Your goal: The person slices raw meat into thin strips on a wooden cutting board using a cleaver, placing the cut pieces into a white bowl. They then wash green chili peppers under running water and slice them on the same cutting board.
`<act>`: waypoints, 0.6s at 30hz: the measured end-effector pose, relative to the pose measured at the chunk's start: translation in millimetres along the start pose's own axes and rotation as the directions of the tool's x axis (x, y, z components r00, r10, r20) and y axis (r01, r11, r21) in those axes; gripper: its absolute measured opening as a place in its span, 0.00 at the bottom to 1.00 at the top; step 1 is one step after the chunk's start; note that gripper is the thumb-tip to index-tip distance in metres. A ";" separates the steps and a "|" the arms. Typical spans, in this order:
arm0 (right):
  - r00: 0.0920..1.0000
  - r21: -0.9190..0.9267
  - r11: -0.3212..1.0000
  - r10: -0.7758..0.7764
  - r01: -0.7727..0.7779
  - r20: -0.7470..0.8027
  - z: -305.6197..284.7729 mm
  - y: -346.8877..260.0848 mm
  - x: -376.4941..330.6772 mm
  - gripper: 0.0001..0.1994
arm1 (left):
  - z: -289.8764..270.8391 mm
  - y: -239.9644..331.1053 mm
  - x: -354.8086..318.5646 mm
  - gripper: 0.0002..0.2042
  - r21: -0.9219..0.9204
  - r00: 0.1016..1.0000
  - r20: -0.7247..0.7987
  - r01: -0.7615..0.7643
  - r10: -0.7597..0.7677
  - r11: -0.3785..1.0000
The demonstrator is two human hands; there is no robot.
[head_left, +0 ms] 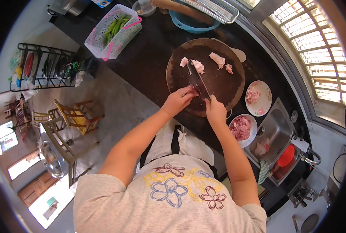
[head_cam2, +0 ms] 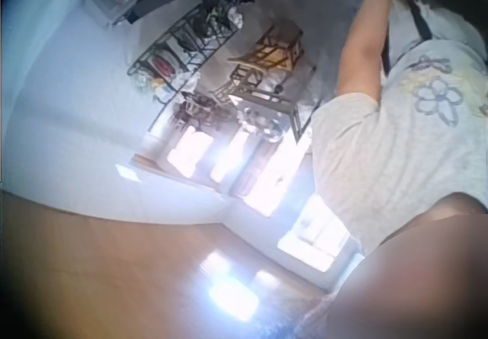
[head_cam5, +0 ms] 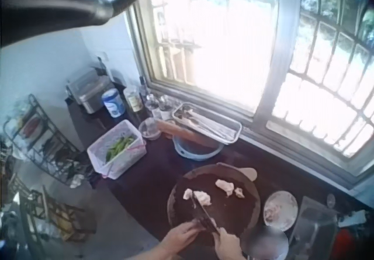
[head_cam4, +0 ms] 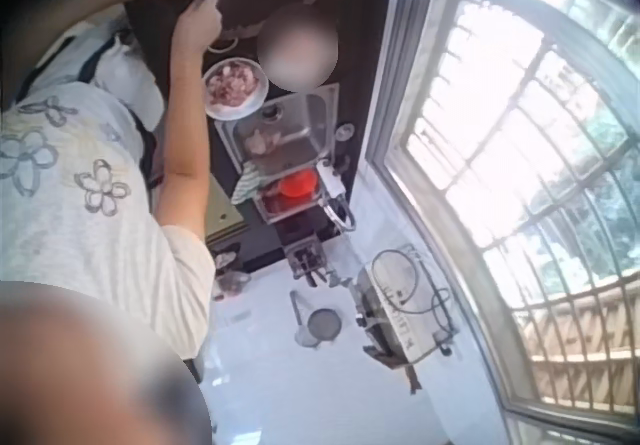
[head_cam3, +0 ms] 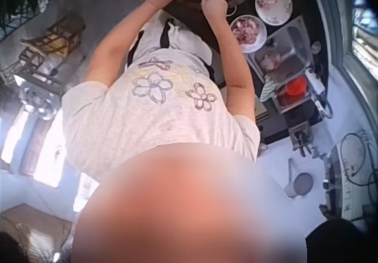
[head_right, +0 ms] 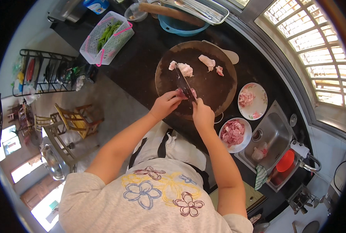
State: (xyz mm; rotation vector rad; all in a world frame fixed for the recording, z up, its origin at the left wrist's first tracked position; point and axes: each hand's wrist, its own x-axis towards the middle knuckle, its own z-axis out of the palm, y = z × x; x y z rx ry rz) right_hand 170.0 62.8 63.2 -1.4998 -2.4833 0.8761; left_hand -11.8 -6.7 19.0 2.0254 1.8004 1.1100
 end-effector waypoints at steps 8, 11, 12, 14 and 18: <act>0.997 -0.111 0.991 -0.076 0.072 -0.028 3.6 -7.3 -17.4 0.10 | -1.3 1.0 -9.0 0.18 0.046 0.998 0.059 -0.032 0.029 0.998; 0.992 -0.175 0.979 -0.118 0.107 -0.050 10.0 -4.5 -14.3 0.08 | 2.5 -0.8 -5.2 0.18 0.038 0.997 0.072 0.024 -0.027 0.999; 0.990 -0.198 0.973 -0.130 0.116 -0.059 10.9 -3.2 -14.2 0.07 | 3.9 -1.2 -3.3 0.18 0.033 0.997 0.072 0.031 -0.033 0.999; 0.991 -0.221 0.969 -0.122 0.108 -0.053 10.5 3.0 -13.9 0.07 | 5.9 -2.9 0.8 0.18 0.021 0.996 0.073 0.043 -0.044 0.999; 0.991 -0.289 0.951 -0.127 0.111 -0.034 7.5 12.7 -14.9 0.07 | 11.2 -6.6 4.9 0.17 0.026 0.997 0.082 0.004 -0.006 1.000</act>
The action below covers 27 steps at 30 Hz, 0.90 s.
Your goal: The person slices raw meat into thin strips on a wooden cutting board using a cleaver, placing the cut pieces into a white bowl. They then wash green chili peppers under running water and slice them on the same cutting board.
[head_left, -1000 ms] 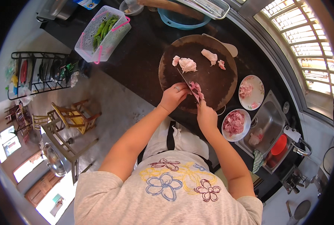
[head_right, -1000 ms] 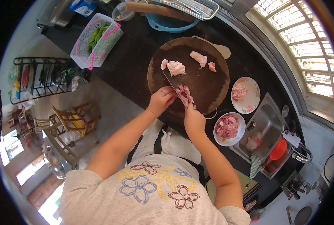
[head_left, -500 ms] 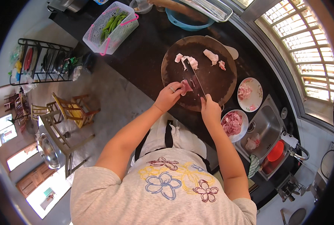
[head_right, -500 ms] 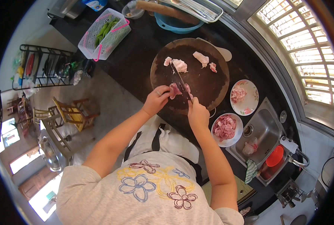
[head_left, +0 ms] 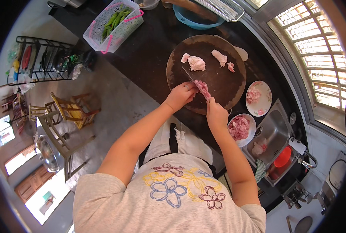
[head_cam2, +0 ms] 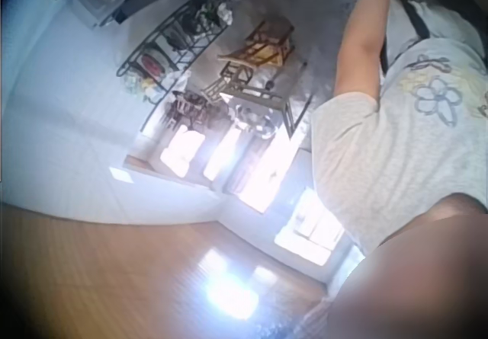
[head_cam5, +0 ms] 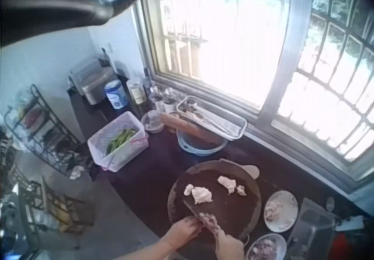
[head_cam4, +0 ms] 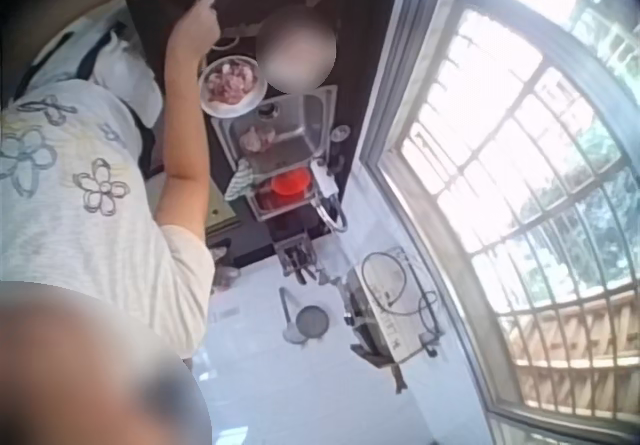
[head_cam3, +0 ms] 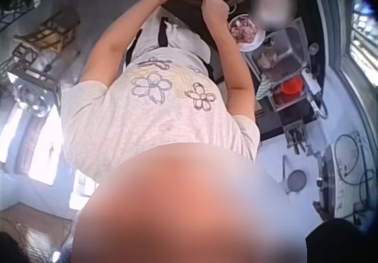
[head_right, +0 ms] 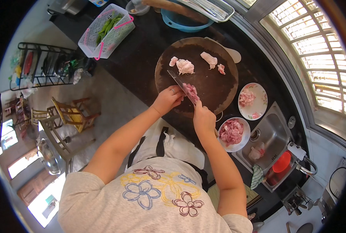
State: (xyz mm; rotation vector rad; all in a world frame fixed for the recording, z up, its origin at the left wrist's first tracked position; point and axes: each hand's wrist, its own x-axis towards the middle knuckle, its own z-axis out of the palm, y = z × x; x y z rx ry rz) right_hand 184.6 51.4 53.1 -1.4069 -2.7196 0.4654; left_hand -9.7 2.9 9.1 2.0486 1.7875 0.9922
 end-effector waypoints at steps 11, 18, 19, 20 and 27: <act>0.995 0.045 0.997 0.053 -0.057 0.080 -0.3 -5.3 10.2 0.08 | 11.7 -4.9 9.0 0.14 -0.042 0.992 -0.130 -0.002 -0.004 0.999; 0.994 0.110 0.990 0.081 -0.088 0.071 5.1 -27.3 44.7 0.09 | 13.3 -11.2 7.3 0.15 -0.024 0.991 -0.136 -0.009 0.006 1.000; 0.986 0.125 0.988 0.077 -0.096 0.146 7.1 -31.2 53.7 0.15 | 12.0 -12.6 8.0 0.15 -0.017 0.991 -0.135 -0.007 0.005 1.000; 0.990 0.126 0.988 0.070 -0.086 0.121 10.4 -30.4 55.8 0.15 | 11.0 -13.4 8.6 0.15 -0.009 0.991 -0.134 -0.006 0.005 1.000; 0.960 0.109 0.978 0.149 -0.178 0.236 -11.1 -9.4 6.2 0.11 | 9.2 -13.6 7.2 0.16 0.022 0.987 -0.159 -0.034 0.037 0.999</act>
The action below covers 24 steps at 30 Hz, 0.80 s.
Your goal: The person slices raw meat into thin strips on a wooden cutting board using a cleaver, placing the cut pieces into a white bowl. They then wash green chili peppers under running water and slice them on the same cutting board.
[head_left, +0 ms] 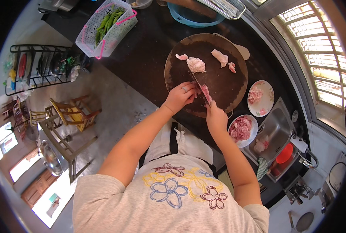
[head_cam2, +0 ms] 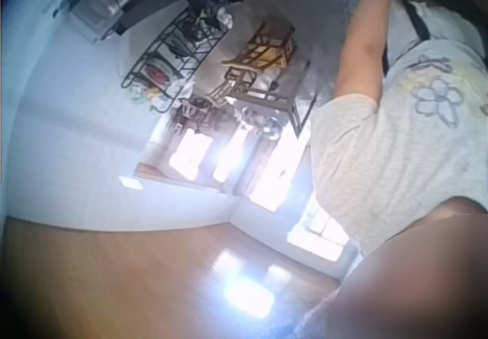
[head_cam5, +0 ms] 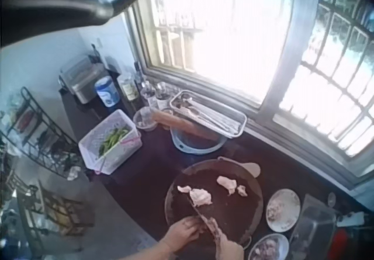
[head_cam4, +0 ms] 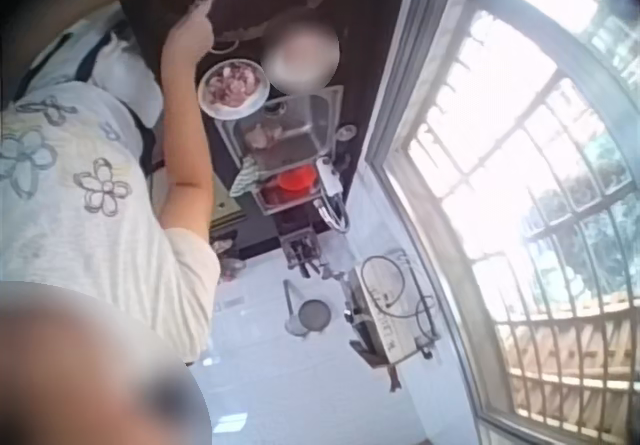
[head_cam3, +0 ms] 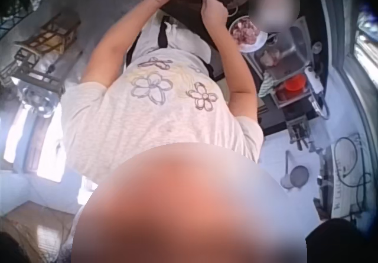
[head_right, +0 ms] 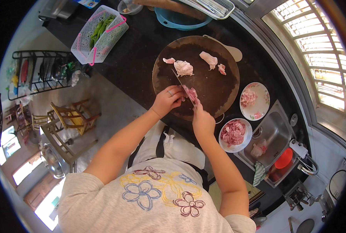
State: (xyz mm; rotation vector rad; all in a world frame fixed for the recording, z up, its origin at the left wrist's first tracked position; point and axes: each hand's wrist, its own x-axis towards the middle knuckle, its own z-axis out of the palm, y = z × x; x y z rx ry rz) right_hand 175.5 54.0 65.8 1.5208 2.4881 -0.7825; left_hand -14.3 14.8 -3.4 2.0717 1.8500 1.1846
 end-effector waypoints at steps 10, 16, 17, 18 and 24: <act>0.987 0.118 0.993 -0.009 0.028 -0.157 16.4 -24.2 40.6 0.09 | -1.2 7.5 -6.9 0.14 -0.003 0.999 0.046 0.025 -0.025 1.000; 0.994 0.057 0.997 -0.052 0.057 -0.094 -5.0 7.5 7.0 0.09 | -3.9 13.4 -9.0 0.14 -0.010 0.999 0.013 0.049 -0.049 0.999; 0.993 0.081 0.995 -0.055 0.063 -0.103 -7.0 9.6 5.5 0.09 | -3.1 12.4 -10.0 0.14 -0.006 0.999 0.000 0.047 -0.047 0.999; 0.992 0.098 0.994 -0.035 0.047 -0.122 -8.9 6.8 4.6 0.10 | -3.5 12.1 -8.4 0.14 -0.001 0.999 -0.011 0.042 -0.042 0.999; 0.984 0.076 0.990 -0.110 0.121 -0.138 -12.3 -10.4 9.8 0.09 | -1.6 15.6 -8.4 0.15 -0.001 0.997 -0.034 0.066 -0.066 0.998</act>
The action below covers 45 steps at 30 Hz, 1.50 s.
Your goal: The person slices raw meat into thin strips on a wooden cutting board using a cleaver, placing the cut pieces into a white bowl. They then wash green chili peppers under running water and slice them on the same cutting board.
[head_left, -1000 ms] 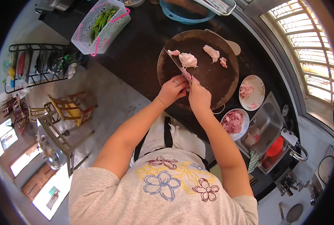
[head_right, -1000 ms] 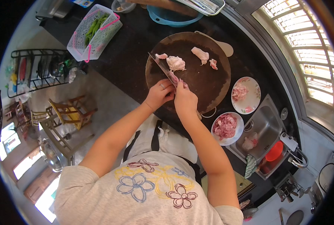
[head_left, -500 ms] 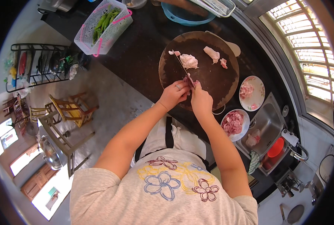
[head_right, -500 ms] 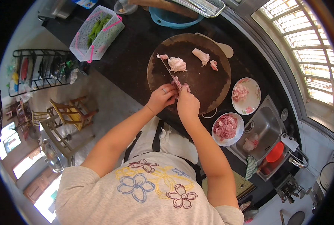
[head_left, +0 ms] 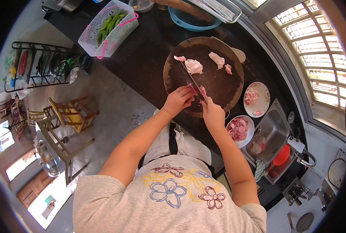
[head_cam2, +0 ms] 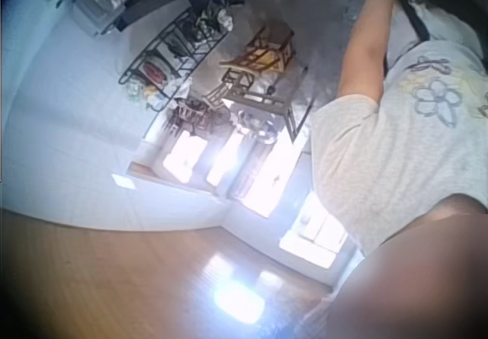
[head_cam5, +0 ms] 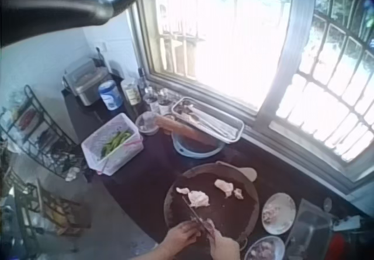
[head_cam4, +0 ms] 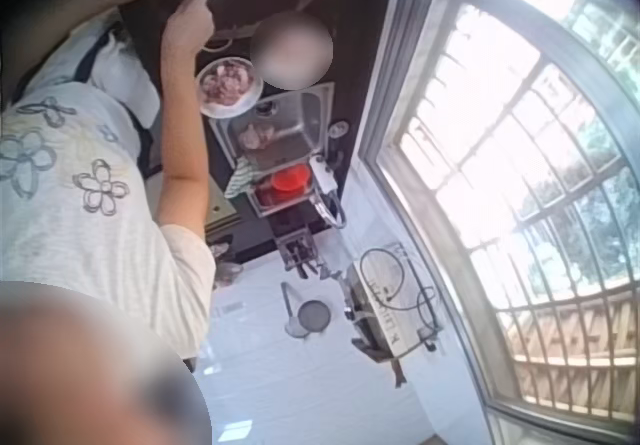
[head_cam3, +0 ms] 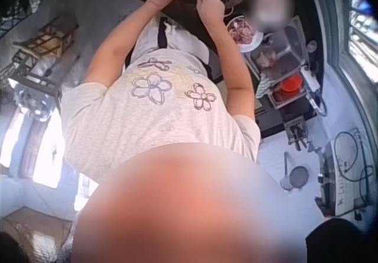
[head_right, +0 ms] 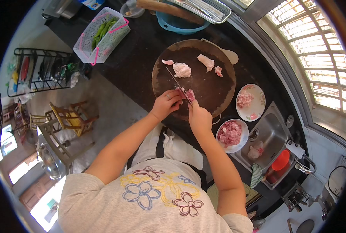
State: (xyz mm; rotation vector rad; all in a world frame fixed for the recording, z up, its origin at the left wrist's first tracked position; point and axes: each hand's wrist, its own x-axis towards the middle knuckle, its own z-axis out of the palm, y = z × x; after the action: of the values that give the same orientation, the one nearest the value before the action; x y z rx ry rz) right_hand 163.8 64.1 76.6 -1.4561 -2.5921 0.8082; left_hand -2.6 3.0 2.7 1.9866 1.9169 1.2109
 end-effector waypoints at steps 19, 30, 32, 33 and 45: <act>0.998 0.024 0.998 0.050 -0.051 0.045 -16.4 -1.8 -13.1 0.10 | 3.0 -6.0 -6.8 0.14 -0.036 1.000 0.006 0.013 -0.013 0.999; 0.988 -0.099 0.995 0.049 -0.034 0.150 -5.5 0.4 -16.1 0.09 | 1.7 -8.2 -6.6 0.14 -0.075 1.000 0.019 0.020 -0.019 0.997; 0.996 -0.080 0.997 0.018 -0.011 0.084 8.1 -10.1 3.5 0.09 | 3.4 -9.7 -7.5 0.14 -0.073 0.999 0.044 0.034 -0.031 0.997; 0.999 -0.068 0.998 0.002 0.001 0.053 15.4 -14.6 12.9 0.08 | 3.8 -10.1 -9.1 0.14 -0.069 0.998 0.058 0.043 -0.039 0.997; 0.995 -0.159 0.987 0.053 -0.039 0.084 22.1 3.1 -19.6 0.11 | 4.9 -12.1 -10.9 0.15 -0.030 0.995 0.091 0.036 -0.033 0.999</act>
State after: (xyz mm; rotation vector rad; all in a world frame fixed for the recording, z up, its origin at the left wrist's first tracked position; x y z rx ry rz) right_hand 170.4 40.4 59.9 -1.5597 -2.7534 0.7020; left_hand -7.7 -2.3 -12.6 1.9496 1.8693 1.1153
